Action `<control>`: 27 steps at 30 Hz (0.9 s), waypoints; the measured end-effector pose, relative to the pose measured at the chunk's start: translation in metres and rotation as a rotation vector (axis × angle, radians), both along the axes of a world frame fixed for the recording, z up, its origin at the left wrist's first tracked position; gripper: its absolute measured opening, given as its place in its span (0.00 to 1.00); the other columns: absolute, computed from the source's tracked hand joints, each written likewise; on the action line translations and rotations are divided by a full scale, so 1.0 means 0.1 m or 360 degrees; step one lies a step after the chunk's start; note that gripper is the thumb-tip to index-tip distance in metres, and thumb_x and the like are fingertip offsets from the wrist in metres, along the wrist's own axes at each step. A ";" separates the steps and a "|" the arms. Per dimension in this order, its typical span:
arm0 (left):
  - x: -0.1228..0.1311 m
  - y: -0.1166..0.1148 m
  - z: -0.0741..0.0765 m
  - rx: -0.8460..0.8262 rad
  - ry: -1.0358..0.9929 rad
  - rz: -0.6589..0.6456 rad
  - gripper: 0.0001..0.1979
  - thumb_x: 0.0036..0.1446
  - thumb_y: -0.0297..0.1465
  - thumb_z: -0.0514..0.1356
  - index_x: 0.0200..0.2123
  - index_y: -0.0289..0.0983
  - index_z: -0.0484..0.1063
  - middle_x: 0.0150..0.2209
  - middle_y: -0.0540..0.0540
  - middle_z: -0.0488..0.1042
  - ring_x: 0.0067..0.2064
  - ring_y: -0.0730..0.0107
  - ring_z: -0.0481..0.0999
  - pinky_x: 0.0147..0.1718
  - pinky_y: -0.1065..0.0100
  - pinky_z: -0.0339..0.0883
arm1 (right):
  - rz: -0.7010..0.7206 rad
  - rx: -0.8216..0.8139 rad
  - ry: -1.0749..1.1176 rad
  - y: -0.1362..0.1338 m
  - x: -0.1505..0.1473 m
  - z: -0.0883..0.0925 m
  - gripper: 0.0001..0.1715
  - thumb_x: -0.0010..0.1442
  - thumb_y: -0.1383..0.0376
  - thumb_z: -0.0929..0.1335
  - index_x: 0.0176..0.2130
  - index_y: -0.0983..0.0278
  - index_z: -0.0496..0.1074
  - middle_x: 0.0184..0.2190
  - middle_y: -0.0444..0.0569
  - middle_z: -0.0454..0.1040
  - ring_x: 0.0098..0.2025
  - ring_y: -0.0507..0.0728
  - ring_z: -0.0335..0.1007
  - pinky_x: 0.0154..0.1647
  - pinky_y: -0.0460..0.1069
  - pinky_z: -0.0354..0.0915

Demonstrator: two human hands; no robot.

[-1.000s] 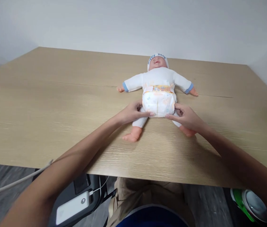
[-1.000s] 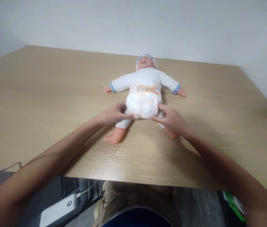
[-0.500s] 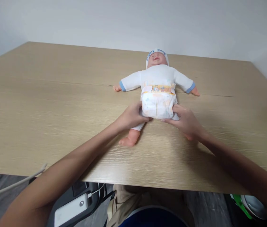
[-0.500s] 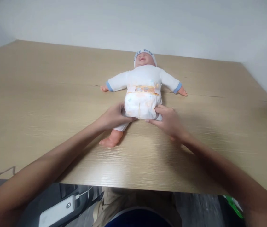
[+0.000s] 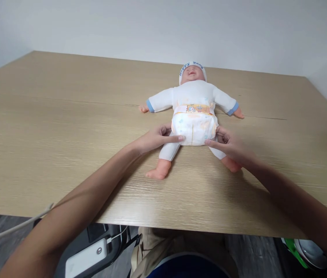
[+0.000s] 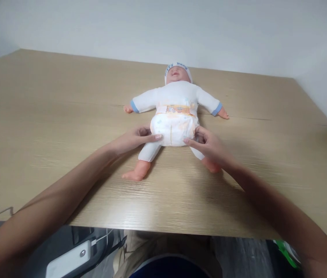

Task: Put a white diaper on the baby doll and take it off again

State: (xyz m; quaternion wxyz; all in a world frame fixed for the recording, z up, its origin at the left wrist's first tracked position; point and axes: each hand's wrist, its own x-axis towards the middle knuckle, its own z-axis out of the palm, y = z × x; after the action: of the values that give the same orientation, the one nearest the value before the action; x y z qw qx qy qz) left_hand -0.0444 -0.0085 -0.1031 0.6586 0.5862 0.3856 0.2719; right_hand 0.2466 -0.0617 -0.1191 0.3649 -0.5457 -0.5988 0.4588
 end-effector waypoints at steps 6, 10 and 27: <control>0.02 -0.09 -0.07 -0.0191 -0.0175 0.0251 0.24 0.64 0.53 0.72 0.48 0.39 0.85 0.46 0.40 0.88 0.52 0.50 0.84 0.55 0.58 0.77 | -0.0011 -0.0078 0.0415 -0.02 -0.14 0.04 0.29 0.61 0.39 0.79 0.50 0.54 0.80 0.50 0.51 0.86 0.58 0.66 0.82 0.63 0.61 0.75; 0.06 -0.15 -0.12 -0.0207 -0.0223 0.0401 0.22 0.62 0.53 0.74 0.43 0.40 0.80 0.41 0.44 0.85 0.44 0.57 0.83 0.47 0.61 0.77 | -0.0258 -0.0099 0.0390 -0.07 -0.19 0.00 0.35 0.58 0.38 0.80 0.52 0.55 0.72 0.48 0.51 0.87 0.53 0.65 0.84 0.54 0.59 0.78; 0.20 -0.12 -0.16 -0.0112 -0.0146 0.0564 0.25 0.60 0.54 0.75 0.42 0.39 0.78 0.40 0.42 0.85 0.43 0.56 0.83 0.41 0.61 0.75 | -0.0313 -0.0066 0.0327 -0.01 -0.39 0.12 0.24 0.63 0.40 0.76 0.39 0.57 0.80 0.45 0.49 0.87 0.58 0.68 0.81 0.59 0.60 0.77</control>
State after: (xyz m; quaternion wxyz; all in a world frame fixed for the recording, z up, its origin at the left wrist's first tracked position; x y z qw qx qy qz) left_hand -0.0243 -0.0208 -0.1195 0.6375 0.4726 0.4615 0.3964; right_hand 0.2079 -0.0630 -0.1071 0.4562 -0.5593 -0.4923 0.4866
